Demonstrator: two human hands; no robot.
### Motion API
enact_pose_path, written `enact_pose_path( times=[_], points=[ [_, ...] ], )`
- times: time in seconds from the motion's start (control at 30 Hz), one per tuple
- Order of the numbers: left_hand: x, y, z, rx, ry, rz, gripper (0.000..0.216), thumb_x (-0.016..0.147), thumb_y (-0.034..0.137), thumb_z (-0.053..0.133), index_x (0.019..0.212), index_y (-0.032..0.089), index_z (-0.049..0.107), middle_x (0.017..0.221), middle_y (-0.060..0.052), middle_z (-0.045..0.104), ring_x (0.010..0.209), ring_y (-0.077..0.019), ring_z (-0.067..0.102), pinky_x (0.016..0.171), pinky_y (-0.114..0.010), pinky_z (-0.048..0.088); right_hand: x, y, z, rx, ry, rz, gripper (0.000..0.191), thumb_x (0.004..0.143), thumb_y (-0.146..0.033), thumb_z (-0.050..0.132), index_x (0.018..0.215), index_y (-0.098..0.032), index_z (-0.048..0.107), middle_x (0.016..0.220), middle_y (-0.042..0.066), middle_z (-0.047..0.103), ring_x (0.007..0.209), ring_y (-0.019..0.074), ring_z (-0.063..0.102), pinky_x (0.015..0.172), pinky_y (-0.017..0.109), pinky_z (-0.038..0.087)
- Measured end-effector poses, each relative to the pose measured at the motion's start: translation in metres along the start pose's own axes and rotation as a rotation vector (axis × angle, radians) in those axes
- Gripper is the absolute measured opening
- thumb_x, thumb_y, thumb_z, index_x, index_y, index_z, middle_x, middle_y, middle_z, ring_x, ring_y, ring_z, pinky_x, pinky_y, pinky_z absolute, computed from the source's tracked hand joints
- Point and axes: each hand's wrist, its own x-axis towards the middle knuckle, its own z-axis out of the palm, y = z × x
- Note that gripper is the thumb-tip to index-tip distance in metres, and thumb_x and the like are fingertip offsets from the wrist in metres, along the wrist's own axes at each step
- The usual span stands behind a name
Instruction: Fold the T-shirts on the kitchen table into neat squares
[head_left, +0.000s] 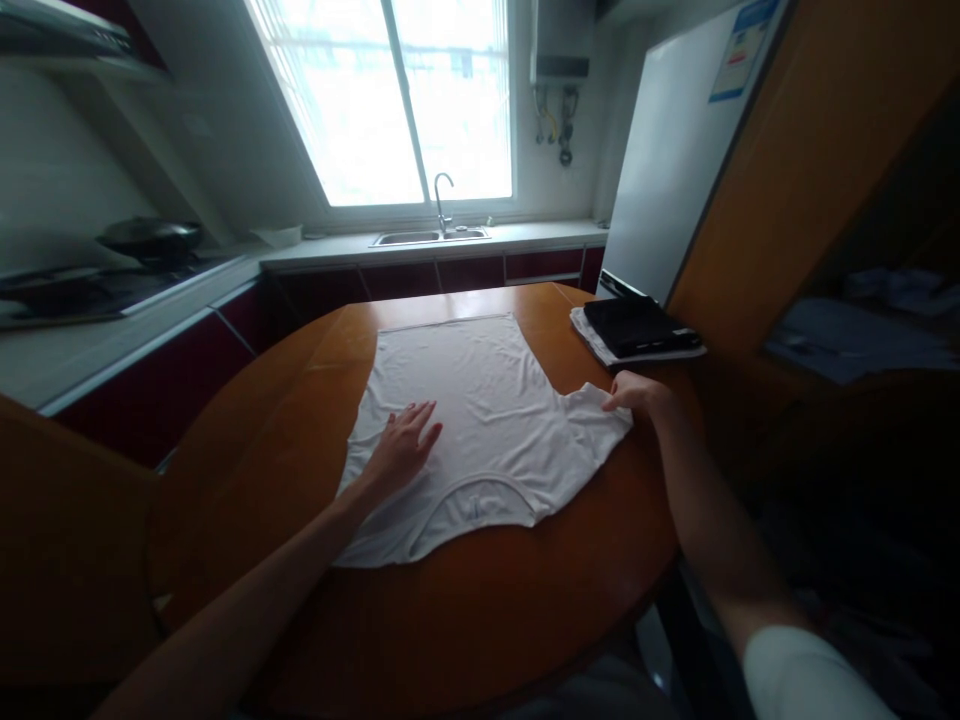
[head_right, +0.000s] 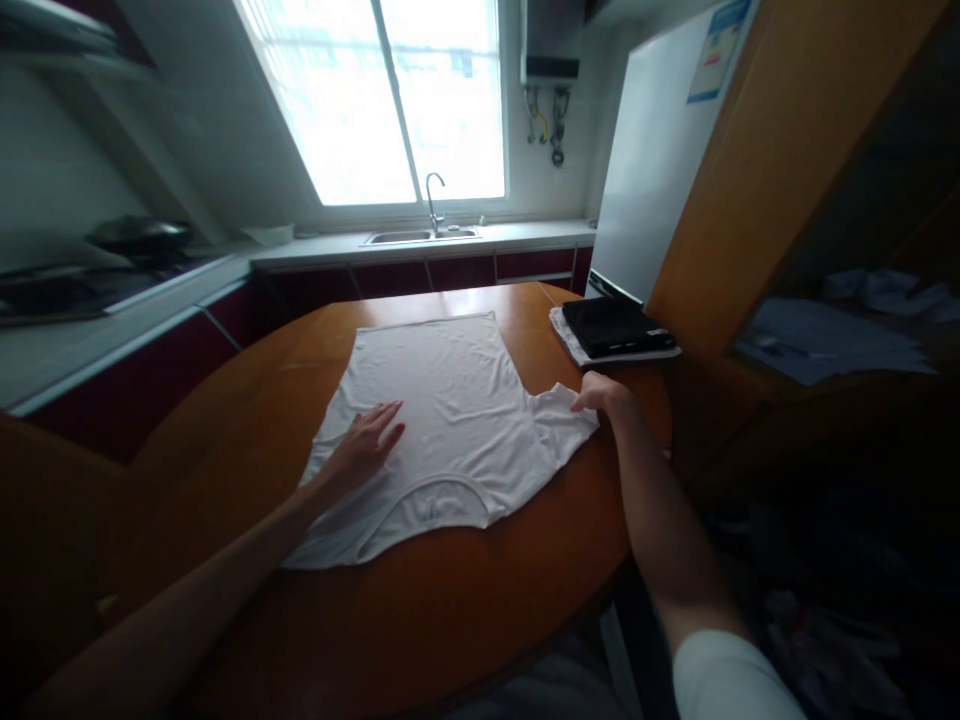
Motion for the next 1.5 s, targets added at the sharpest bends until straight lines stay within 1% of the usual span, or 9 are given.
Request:
enact_pose_path(
  times=[0.23,0.37,0.53,0.6,0.73,0.8,1.03,1.27,1.5],
  points=[
    [0.001,0.005,-0.001,-0.024,-0.010,-0.017,0.054,0.102,0.043,0.035,0.145,0.013,0.051,0.148,-0.018,0.053,0.141,-0.0345,0.045,0.117,-0.063,0.027,-0.020,-0.013,-0.009,0.464,-0.272,-0.182,0.036,0.058,-0.040,0.089,0.078,-0.015,0.073,0.067,0.002,0.067,0.054,0.0121,0.057,0.047,0.021,0.042],
    [0.001,0.009,-0.001,-0.036,-0.005,-0.027,0.051,0.101,0.041,0.037,0.141,0.015,0.055,0.147,-0.017,0.055,0.141,-0.0343,0.046,0.117,-0.064,0.026,-0.035,-0.043,-0.002,0.738,-0.313,-0.317,0.042,0.060,-0.044,0.089,0.087,-0.018,0.071,0.081,0.002,0.071,0.064,0.0110,0.061,0.054,0.018,0.045],
    [0.001,0.009,-0.001,-0.036,-0.002,-0.044,0.050,0.101,0.041,0.039,0.144,0.018,0.052,0.147,-0.016,0.055,0.140,-0.0337,0.047,0.116,-0.066,0.027,-0.037,-0.077,0.028,0.708,-0.473,-0.393,0.043,0.070,-0.049,0.083,0.093,-0.015,0.072,0.084,0.007,0.074,0.064,0.0113,0.061,0.051,0.017,0.041],
    [0.001,0.007,0.000,-0.040,0.001,-0.038,0.049,0.101,0.040,0.039,0.144,0.019,0.051,0.147,-0.016,0.055,0.139,-0.0331,0.047,0.116,-0.065,0.027,-0.028,-0.080,0.039,0.654,-0.361,-0.399,0.034,0.077,-0.045,0.076,0.091,-0.014,0.072,0.084,0.009,0.075,0.062,0.0111,0.060,0.050,0.018,0.040],
    [0.001,0.006,-0.003,-0.083,0.026,0.041,0.046,0.100,0.040,0.042,0.138,0.019,0.058,0.143,-0.014,0.058,0.135,-0.0306,0.052,0.117,-0.060,0.031,-0.002,-0.070,0.053,0.504,0.177,-0.415,0.017,0.083,-0.028,0.063,0.083,-0.015,0.072,0.081,0.008,0.074,0.068,0.0144,0.062,0.061,0.023,0.047],
    [0.001,0.008,-0.006,-0.129,0.029,0.118,0.044,0.099,0.041,0.044,0.133,0.020,0.062,0.139,-0.012,0.061,0.130,-0.0281,0.056,0.115,-0.054,0.037,0.008,-0.064,0.058,0.416,0.296,-0.451,0.017,0.084,-0.025,0.059,0.084,-0.016,0.074,0.083,0.008,0.075,0.076,0.0169,0.064,0.069,0.025,0.050],
    [-0.001,0.026,-0.023,-0.238,-0.047,0.276,0.037,0.099,0.041,0.047,0.121,0.024,0.071,0.132,-0.009,0.066,0.122,-0.0255,0.061,0.109,-0.046,0.046,0.018,-0.061,0.072,0.104,0.236,-0.721,0.018,0.087,-0.028,0.066,0.090,-0.017,0.079,0.090,0.007,0.071,0.081,0.0176,0.061,0.079,0.028,0.047],
    [0.003,0.073,-0.054,-0.286,-0.258,0.516,0.031,0.101,0.036,0.050,0.119,0.026,0.073,0.125,-0.008,0.068,0.113,-0.0209,0.065,0.105,-0.035,0.048,0.022,-0.066,0.077,-0.135,0.221,-0.594,0.015,0.089,-0.031,0.069,0.086,-0.020,0.077,0.102,0.007,0.068,0.102,0.0227,0.056,0.090,0.033,0.041],
    [0.029,0.109,-0.026,-0.188,-0.249,0.627,0.025,0.098,0.025,0.056,0.115,0.025,0.075,0.113,-0.008,0.071,0.103,-0.0209,0.066,0.095,-0.031,0.050,0.023,-0.071,0.085,-0.171,0.273,-0.536,0.022,0.095,-0.032,0.061,0.087,-0.018,0.075,0.105,0.011,0.067,0.104,0.0246,0.056,0.088,0.035,0.042]
  ],
)
